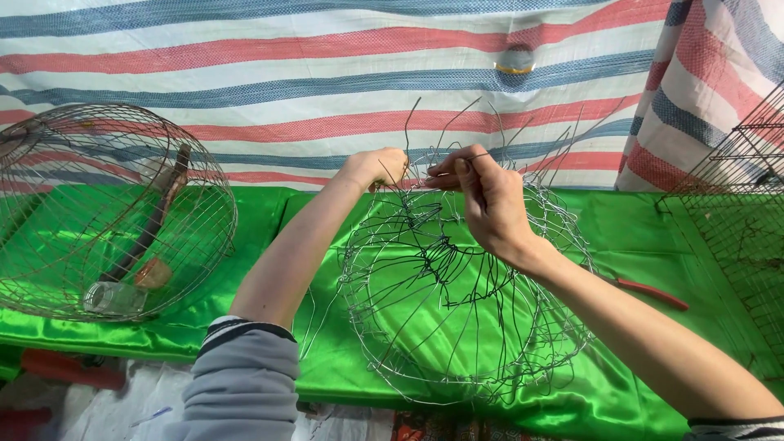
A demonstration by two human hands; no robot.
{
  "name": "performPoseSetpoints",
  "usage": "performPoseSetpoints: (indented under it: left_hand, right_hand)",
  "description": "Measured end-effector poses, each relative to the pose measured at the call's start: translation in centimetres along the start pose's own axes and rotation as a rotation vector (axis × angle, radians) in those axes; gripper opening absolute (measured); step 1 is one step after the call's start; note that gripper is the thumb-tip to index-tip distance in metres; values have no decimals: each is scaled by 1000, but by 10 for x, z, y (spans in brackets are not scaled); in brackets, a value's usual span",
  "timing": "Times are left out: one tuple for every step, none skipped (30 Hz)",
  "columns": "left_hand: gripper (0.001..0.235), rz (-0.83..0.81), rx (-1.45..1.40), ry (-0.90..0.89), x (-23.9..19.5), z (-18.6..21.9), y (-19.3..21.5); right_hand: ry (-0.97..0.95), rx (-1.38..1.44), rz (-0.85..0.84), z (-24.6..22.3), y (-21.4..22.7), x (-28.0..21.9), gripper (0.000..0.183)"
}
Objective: Adding vertical wires to a circular wire frame by twisting the ends to secure them, forming a cage structure.
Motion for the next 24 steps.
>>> performPoseSetpoints:
  left_hand:
    - [32,0,-1,0,22,-5,-10]
    - [32,6,42,17,44,-9,-20]
    - [32,13,86,33,67,-14,-30]
    - [32,13,86,33,47,-7,-21]
    - [34,16,132,30,27,-1,-11]
    - [37,18,176,28,6,5,-3]
    - [37,16,175,29,8,4,-7]
    - [35,28,226,34,11,3,-10]
    - [34,40,277,39,13,2,-14]
    - [34,41,277,38,23,-1,-17]
    - [33,58,314,32,32,-3,-21]
    - [32,73,350,25,42,-5,-25]
    - [32,72,350,23,38,-4,-24]
    - [33,57,386,21,34,-2,-22]
    - [33,43,421,19,30,-1,-21]
    - [33,41,422,18,21,5,-16]
    - [35,39,430,7,12,11,-11]
    - [37,37,441,-5,3,18,-7]
    - [37,36,443,-7,19,10,-13]
    - [38,42,495,-1,35,4,-19]
    - [38,47,547,6,51,-3,-26]
    - [38,43,546,3,45,2,-22]
    - [38,26,574,24,38,5,-19]
    - [38,10,601,47,32,9,-13]
  right_hand:
    - [-1,0,-1,1,0,-1,24]
    - [7,1,10,3,1,-2,24]
    - [15,3,22,4,3,-4,24]
    - [15,3,22,4,2,-3,24]
    - [22,22,44,3,2,-2,25]
    - [28,42,66,3,2,-1,26]
    - [27,44,64,2,-1,-1,26]
    - [36,44,80,1,-3,-1,26]
    - [46,44,95,-1,-5,0,26]
    - [47,43,96,-2,-5,1,26]
    - [48,53,103,-4,-6,2,26]
    - [47,62,112,-6,-6,2,27]
    - [46,61,113,-4,-8,2,27]
    - [47,66,122,-3,-8,2,26]
    - [48,71,131,-1,-9,2,26]
    - [47,71,132,-2,-9,3,26]
    - [32,77,133,-2,-9,4,27]
    - [18,83,134,-2,-9,5,27]
    - [18,82,137,-1,-9,5,27]
    - [6,109,145,0,-8,5,29]
    - [-6,135,154,1,-7,5,30]
    - [-10,135,155,0,-7,3,30]
    - [-30,168,164,-1,-7,1,31]
    - [-48,202,171,-2,-6,0,32]
Point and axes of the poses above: each hand's wrist, its own x-axis towards the middle knuckle, its own y-axis out of the back of the hand, z = x × y, the point moved 1 cm from there along x, towards the middle knuckle, and after that the axes turned 7 degrees about x, right-handed, at the moved point
